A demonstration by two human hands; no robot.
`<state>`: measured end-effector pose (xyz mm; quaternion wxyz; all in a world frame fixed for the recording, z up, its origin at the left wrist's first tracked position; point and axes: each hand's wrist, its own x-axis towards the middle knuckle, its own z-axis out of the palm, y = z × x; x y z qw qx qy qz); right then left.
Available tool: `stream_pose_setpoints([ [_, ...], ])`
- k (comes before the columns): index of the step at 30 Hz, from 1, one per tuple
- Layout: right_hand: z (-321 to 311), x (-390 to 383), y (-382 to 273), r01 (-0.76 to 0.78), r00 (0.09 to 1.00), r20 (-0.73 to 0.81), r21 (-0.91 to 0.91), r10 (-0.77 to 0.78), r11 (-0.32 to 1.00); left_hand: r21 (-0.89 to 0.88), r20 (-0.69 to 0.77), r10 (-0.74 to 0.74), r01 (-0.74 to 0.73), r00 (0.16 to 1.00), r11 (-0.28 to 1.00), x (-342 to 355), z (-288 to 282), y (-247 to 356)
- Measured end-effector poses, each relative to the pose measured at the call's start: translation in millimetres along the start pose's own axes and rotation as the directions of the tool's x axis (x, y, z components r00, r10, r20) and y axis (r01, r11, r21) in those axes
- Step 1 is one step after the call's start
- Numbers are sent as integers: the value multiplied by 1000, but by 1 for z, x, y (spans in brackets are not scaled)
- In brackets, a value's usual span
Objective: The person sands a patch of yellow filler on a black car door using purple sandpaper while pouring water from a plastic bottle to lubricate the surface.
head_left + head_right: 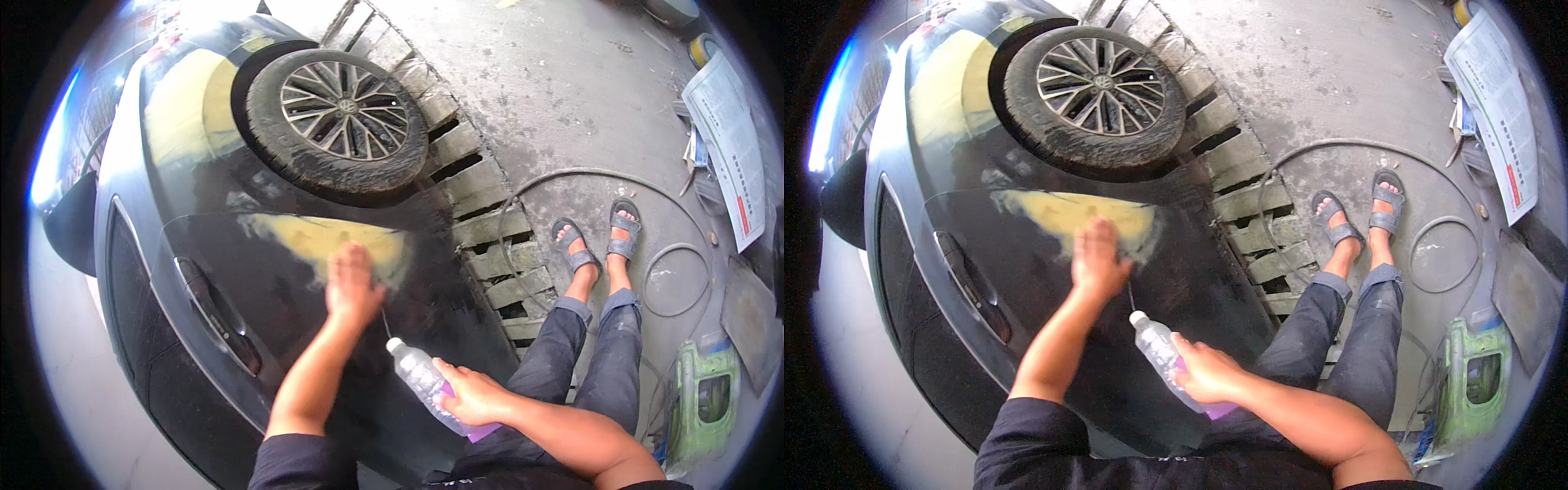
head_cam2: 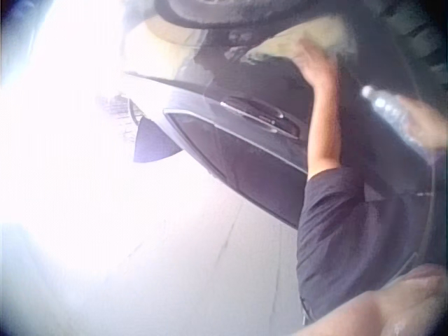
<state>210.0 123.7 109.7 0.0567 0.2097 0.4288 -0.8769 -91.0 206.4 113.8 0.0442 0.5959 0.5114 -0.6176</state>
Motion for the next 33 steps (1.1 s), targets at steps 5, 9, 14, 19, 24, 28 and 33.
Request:
stream_pose_setpoints([
  [5, 9, -2, -45, 198, 980, 19, -9, -198, 980, -44, -310, -516, 530, 798, 847, -19, -56, -150],
  [9, 2, -5, -54, 163, 984, 74, 9, -164, 987, 58, -244, -352, 376, 903, 925, 13, -56, -127],
  [14, -2, -5, -24, 65, 996, 57, 5, -65, 998, 161, -42, -138, 143, 990, 977, 59, -19, -31],
  [19, 6, 4, -1, 5, 997, 75, 59, -9, 998, 260, 6, -82, 77, 997, 963, 72, 19, 23],
  [24, 5, 13, -4, 31, 998, 46, 61, -34, 998, 131, -79, -117, 127, 990, 983, 47, -31, -63],
  [28, 1, 15, -23, 48, 990, 127, 43, -53, 998, 108, -194, -143, 166, 971, 980, 23, -45, -103],
  [33, -7, 17, -15, -43, 991, 126, -14, 45, 999, 203, 31, 32, -37, 999, 979, 66, -13, -14],
])
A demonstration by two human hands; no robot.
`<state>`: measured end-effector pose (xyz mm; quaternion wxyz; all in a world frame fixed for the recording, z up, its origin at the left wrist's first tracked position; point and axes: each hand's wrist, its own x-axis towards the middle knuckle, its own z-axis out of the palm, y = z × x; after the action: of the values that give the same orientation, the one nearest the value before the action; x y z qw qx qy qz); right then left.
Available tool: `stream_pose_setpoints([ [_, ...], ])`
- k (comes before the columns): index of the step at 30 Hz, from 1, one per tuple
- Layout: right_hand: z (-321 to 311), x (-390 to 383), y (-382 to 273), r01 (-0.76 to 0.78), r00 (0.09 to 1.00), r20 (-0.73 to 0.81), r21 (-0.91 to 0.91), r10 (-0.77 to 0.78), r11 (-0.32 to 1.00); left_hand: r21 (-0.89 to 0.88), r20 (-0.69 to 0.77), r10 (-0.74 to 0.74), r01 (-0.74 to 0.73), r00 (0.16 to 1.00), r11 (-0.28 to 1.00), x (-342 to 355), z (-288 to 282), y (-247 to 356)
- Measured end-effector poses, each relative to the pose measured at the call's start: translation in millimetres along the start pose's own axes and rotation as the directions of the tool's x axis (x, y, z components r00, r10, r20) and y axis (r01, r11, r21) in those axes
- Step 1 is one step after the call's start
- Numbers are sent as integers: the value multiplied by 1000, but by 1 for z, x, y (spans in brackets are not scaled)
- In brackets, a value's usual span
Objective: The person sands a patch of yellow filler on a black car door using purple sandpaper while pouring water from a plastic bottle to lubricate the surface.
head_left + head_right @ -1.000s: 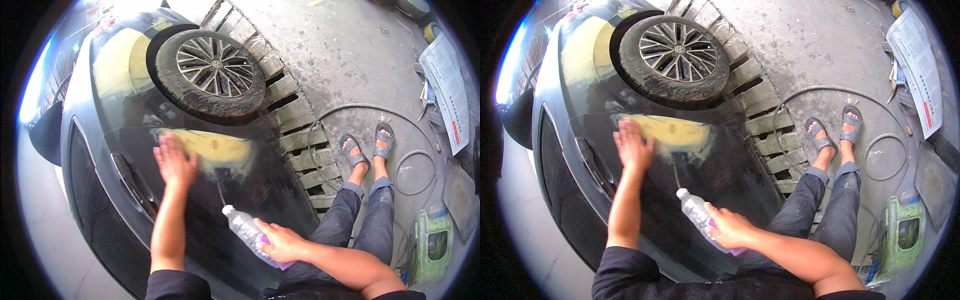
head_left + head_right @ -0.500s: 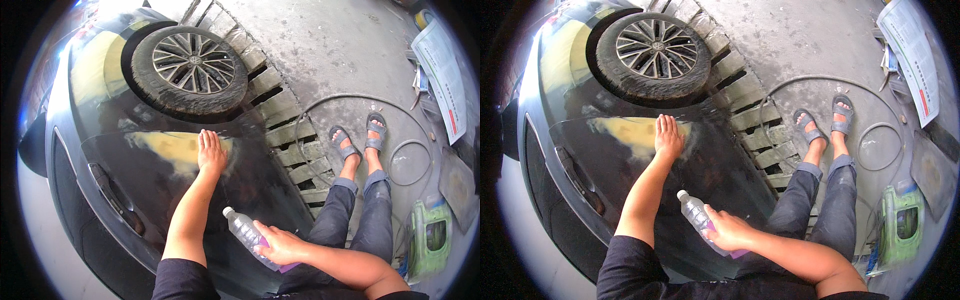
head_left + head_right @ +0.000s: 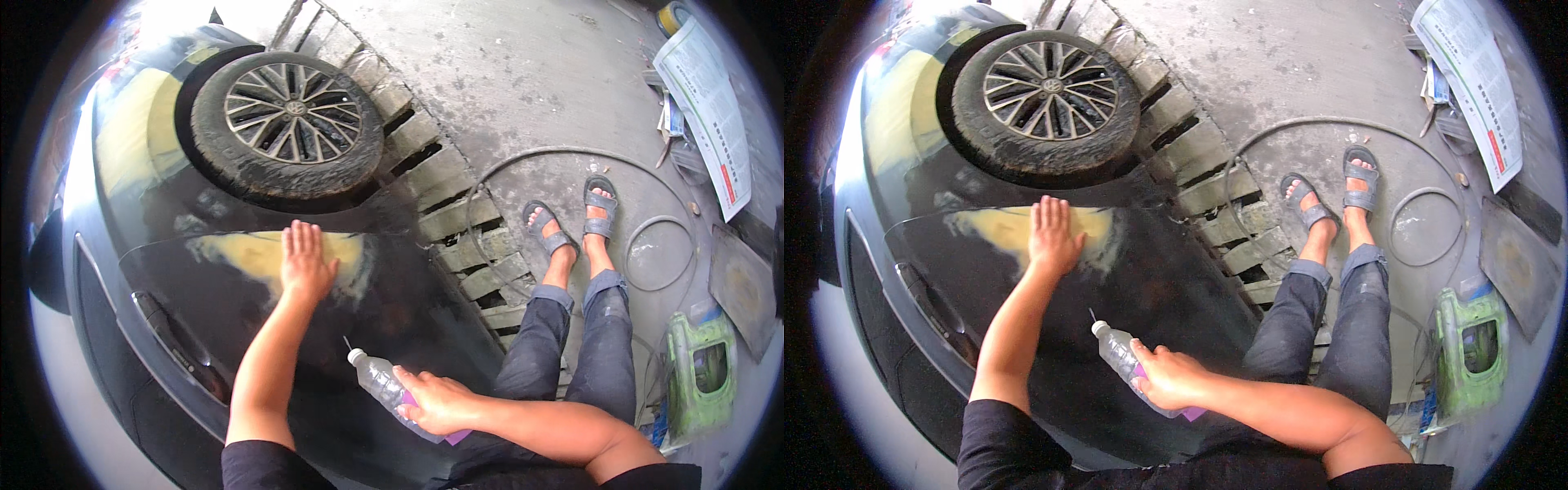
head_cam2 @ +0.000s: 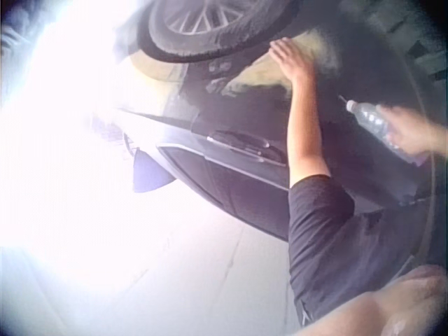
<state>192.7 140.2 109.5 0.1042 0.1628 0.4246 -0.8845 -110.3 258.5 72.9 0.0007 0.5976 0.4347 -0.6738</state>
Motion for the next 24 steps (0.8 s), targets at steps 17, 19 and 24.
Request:
stream_pose_setpoints([
  [17, -1, -4, 68, -280, 956, 74, -61, 284, 958, -46, 145, 507, -506, 850, 861, -54, 75, 195],
  [19, 0, -6, 68, -268, 960, 61, -88, 273, 960, -65, 124, 496, -492, 859, 868, -71, 60, 165],
  [24, 6, -16, 43, -155, 988, 4, -127, 157, 980, -24, -63, 70, -72, 996, 997, -61, 20, 32],
])
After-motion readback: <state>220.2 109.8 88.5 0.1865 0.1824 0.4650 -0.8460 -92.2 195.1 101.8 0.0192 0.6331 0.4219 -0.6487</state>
